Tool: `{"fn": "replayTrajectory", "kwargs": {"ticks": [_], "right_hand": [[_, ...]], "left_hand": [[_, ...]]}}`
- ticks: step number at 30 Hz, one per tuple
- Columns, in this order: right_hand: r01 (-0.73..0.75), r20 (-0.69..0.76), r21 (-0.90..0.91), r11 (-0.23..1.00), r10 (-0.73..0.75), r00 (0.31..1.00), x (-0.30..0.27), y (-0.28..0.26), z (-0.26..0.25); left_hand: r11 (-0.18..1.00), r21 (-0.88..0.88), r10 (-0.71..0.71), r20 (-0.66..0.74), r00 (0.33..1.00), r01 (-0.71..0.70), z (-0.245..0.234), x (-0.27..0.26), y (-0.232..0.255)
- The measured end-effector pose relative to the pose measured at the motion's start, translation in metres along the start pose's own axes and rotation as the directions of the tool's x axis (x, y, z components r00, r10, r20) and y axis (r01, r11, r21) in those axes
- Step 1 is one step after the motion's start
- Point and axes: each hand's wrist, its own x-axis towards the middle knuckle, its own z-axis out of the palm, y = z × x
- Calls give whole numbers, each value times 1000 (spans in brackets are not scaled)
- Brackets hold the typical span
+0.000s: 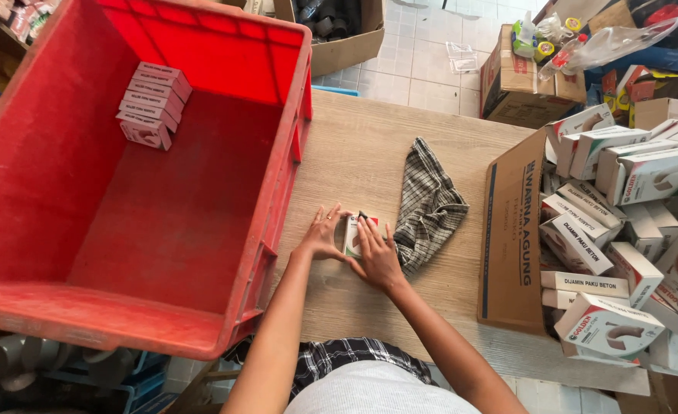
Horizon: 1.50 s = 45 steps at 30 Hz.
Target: Cleaning small product boxes with a cloth and sorting them into a large red crate.
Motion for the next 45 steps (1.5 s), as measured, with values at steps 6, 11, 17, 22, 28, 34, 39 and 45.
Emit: {"fn": "replayTrajectory", "kwargs": {"ticks": [6,11,17,22,28,34,39,45], "right_hand": [[125,-7,40,991,-125,992,-18,0,2],[-15,-9,-15,1000,15,1000,1,-8,-7],[112,48,-23,993,-110,993,-34,-11,-21],[-57,72,-37,998,59,996,-18,-8,-24],[100,104,2,995,-100,990,-29,-12,-23],[-26,71,-126,992,35,997,2,-4,-7],[54,86,11,998,-55,995,1,-21,3],[-34,66,86,996,28,997,-11,-19,-1]], "left_hand": [[999,54,-4,13,1000,4,8,4,-3],[997,70,-31,-39,999,34,13,-12,11],[997,67,-36,-23,999,37,11,-20,14],[997,57,-55,-19,998,56,6,-19,20],[997,58,-50,-9,999,51,5,-17,15],[995,81,-51,-33,998,53,9,-18,14],[992,113,-47,-47,998,52,15,-16,8],[996,90,-25,-45,999,29,8,-18,15]]}}
